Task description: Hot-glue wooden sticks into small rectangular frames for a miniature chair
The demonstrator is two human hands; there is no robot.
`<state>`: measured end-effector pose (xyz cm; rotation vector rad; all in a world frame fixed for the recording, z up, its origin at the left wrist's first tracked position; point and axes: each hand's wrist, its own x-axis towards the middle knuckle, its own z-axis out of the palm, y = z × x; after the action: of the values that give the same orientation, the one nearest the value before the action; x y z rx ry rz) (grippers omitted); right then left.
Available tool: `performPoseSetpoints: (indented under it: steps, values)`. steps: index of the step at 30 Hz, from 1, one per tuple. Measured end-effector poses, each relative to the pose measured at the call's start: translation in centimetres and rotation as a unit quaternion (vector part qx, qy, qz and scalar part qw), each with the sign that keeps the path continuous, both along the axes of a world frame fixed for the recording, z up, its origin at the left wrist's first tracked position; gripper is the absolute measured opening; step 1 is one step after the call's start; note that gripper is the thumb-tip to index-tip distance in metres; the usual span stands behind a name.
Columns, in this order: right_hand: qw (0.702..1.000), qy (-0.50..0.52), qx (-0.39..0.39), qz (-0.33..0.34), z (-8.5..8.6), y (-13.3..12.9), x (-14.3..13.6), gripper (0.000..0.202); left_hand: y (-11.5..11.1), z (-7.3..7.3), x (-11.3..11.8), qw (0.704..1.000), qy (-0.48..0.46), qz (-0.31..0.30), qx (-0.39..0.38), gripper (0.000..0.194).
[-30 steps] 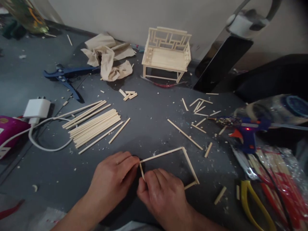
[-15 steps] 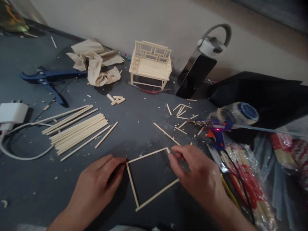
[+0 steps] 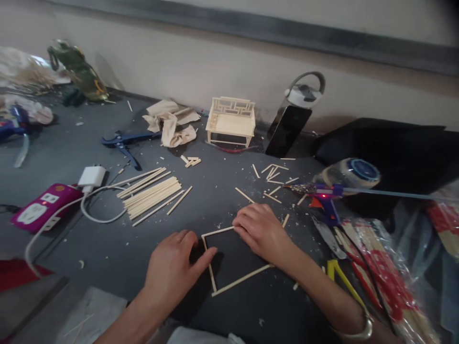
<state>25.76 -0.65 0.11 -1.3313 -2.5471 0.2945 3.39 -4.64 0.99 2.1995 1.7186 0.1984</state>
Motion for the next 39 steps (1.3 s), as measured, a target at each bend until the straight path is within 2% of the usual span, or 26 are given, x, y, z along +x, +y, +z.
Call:
performPoseSetpoints:
  steps: [4, 8, 10, 13, 17, 20, 22, 28, 34, 39]
  values:
    - [1.000, 0.012, 0.010, 0.001, 1.2, -1.0, 0.3, 0.015, -0.1, 0.7, 0.5, 0.998, -0.058, 0.012, -0.007, 0.028]
    - [0.998, 0.051, 0.035, -0.026, 3.0, -3.2, 1.1, 0.017, -1.0, 1.4, 1.0, 0.972, -0.229, 0.034, -0.049, 0.022]
    - [0.995, 0.068, 0.056, -0.044, 3.7, -4.4, 1.6, 0.016, -1.5, 1.6, 1.5, 0.933, -0.338, 0.056, -0.114, 0.024]
    - [0.992, 0.077, 0.073, -0.072, 4.2, -5.8, 2.3, 0.013, -2.1, 1.7, 2.5, 0.842, -0.475, 0.105, -0.231, 0.028]
    - [0.990, 0.075, 0.072, -0.095, 4.4, -6.4, 2.8, 0.011, -1.8, 1.5, 3.6, 0.741, -0.573, 0.153, -0.316, 0.027]
    - [0.988, 0.069, 0.098, -0.098, 4.3, -6.1, 2.6, 0.012, -0.7, 1.5, 4.0, 0.698, -0.613, 0.141, -0.343, 0.025]
    - [0.986, 0.072, 0.113, -0.096, 4.2, -5.7, 2.2, 0.015, 0.3, 1.5, 4.1, 0.698, -0.616, 0.117, -0.346, 0.026]
    - [0.978, 0.110, 0.135, -0.117, 3.6, -4.4, 0.6, 0.018, 3.2, 1.4, 4.6, 0.727, -0.580, 0.058, -0.363, 0.029]
    - [0.963, 0.184, 0.112, -0.164, 2.1, -3.5, -0.6, 0.020, 4.1, -0.4, 4.6, 0.743, -0.566, 0.088, -0.347, 0.028]
    - [0.963, 0.201, 0.078, -0.162, 1.4, -3.2, -1.0, 0.022, 4.1, -1.4, 3.8, 0.758, -0.562, 0.090, -0.320, 0.020]
